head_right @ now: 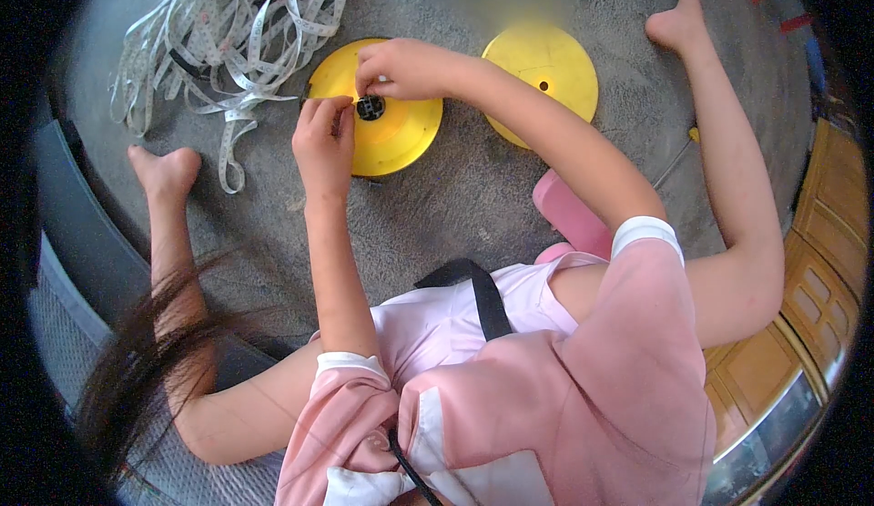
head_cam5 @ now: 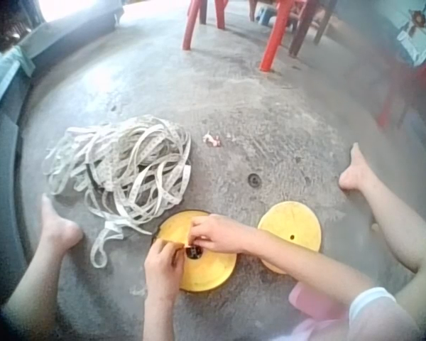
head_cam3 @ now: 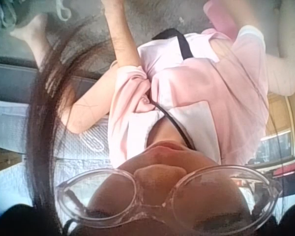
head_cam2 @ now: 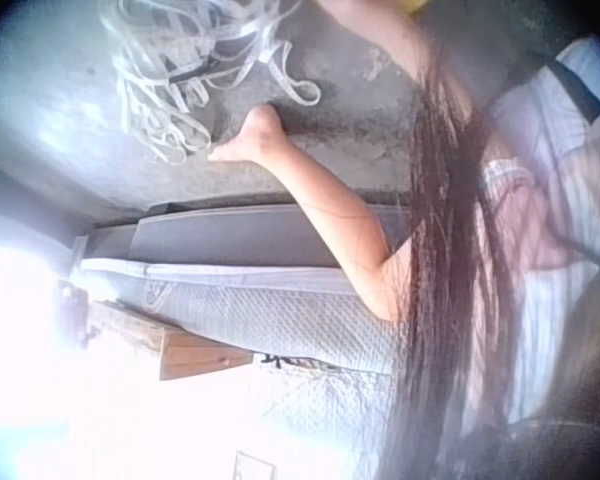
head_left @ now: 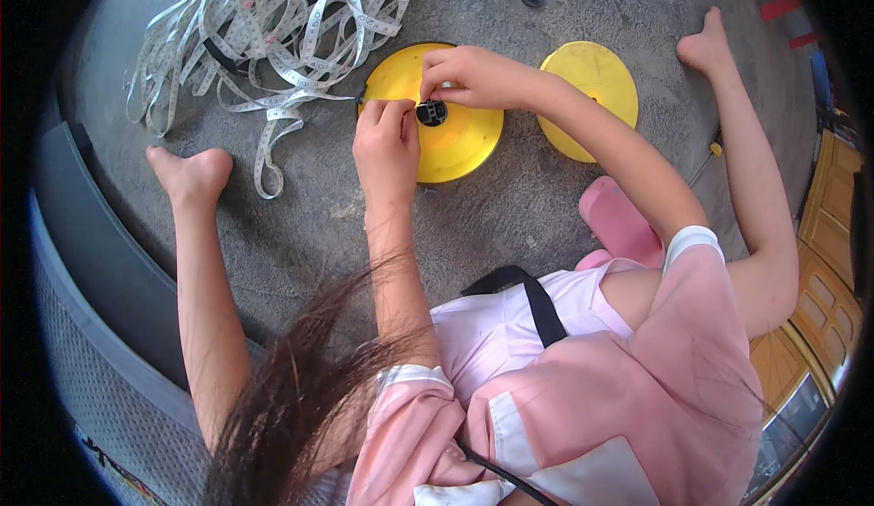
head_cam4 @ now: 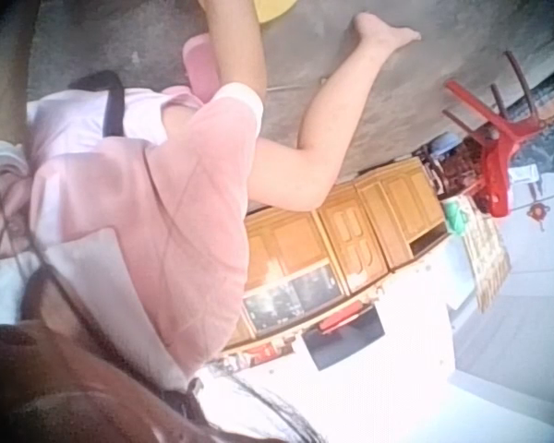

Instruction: The person assembles a measuring tape by fitting the tape and inner mechanism into the casing, securing the outer rim, and closing the casing with the cover by hand.

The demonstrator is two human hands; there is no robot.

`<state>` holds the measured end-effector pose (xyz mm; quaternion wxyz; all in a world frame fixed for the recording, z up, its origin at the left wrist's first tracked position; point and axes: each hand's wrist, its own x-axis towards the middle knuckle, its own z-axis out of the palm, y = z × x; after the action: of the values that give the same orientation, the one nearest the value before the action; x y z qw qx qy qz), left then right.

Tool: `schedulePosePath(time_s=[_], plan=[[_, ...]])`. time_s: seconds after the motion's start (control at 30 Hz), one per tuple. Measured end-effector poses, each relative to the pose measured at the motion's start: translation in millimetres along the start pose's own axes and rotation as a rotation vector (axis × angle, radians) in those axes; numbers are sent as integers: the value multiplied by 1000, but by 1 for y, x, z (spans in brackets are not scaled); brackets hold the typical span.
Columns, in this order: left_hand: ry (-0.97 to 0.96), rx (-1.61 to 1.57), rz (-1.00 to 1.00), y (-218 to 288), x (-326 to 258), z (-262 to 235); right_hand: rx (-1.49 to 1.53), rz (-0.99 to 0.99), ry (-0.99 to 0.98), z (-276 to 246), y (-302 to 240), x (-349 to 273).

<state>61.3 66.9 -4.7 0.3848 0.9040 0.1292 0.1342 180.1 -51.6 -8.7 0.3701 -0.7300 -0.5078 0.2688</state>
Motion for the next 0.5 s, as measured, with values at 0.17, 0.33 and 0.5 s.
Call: schedulePosePath(time_s=[0.17,0.33,0.5], plan=[[-15,-10,4,-2,-1,0,-58,-19,-8,-2,-1,0],[-22,-12,19,-1,-1,0,-113,-31,-14,-4,-4,-1],[-74,29,41,2,-1,-4,-102,-42,-29,-4,-3,-1]])
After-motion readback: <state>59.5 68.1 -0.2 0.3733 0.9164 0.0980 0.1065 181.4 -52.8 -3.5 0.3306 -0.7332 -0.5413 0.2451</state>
